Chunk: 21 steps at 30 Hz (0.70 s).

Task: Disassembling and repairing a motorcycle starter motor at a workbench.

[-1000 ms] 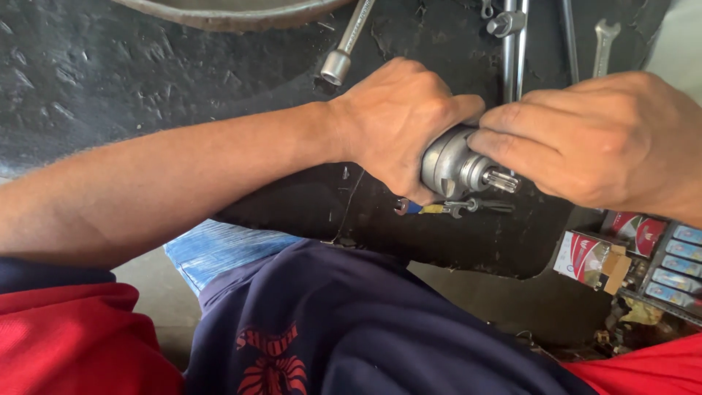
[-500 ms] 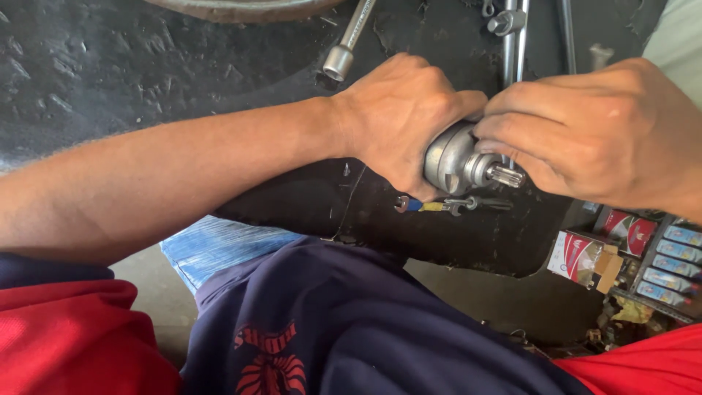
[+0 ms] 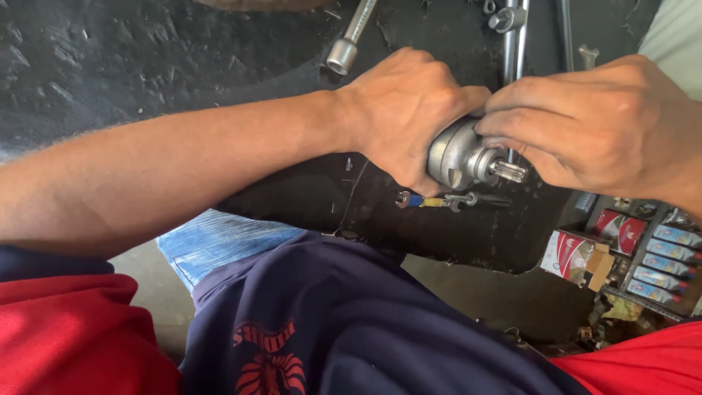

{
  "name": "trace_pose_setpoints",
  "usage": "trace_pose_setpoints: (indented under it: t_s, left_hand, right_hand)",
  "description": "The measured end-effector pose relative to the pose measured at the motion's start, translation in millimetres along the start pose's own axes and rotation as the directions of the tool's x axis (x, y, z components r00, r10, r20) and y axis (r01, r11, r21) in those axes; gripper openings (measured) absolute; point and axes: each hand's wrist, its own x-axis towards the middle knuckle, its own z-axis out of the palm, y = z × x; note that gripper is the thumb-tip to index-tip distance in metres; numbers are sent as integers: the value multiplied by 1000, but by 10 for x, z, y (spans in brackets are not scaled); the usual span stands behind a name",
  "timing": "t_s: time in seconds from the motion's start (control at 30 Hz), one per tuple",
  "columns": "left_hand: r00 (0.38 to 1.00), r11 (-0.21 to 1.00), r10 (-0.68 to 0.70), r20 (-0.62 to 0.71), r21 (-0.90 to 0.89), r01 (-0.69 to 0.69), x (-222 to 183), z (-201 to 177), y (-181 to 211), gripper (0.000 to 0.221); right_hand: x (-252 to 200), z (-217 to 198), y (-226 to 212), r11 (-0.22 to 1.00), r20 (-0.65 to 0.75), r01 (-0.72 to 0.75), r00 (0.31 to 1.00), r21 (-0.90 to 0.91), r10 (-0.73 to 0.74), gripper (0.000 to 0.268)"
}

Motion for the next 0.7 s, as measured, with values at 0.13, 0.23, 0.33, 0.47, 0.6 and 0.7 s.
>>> trace_pose_setpoints:
  t_s: [0.13,0.23,0.33,0.47,0.6,0.7]
  left_hand:
    - [1000,1000,-4,-14,-11,4,-22,-20,16,66]
    - [999,1000,24,-33,-17,-25,-36,0,0,67]
    - [998,998,48,-28,-31,-49,-38,-15,4,69]
    - [1000,1000,19,-16,-17,-20,-54,-36,11,62]
    - [999,999,36,-27,-3,-36,-32,-35,10,61]
    - [1000,1000,17,-14,1,-17,-35,-25,7,63]
  right_hand:
    - [-59,38,59,994,14,-23,1000,110,22,17]
    - [-131,142,146,967,33,-67,998,245,61,18]
    - [-98,153,106,921,8,-106,994,376,110,15]
    - [-45,97,11,932,-51,-171,979,320,198,13]
    - [-95,115,23,980,-38,-147,987,131,153,15]
    - [-65,95,-6,992,-36,-81,996,93,85,17]
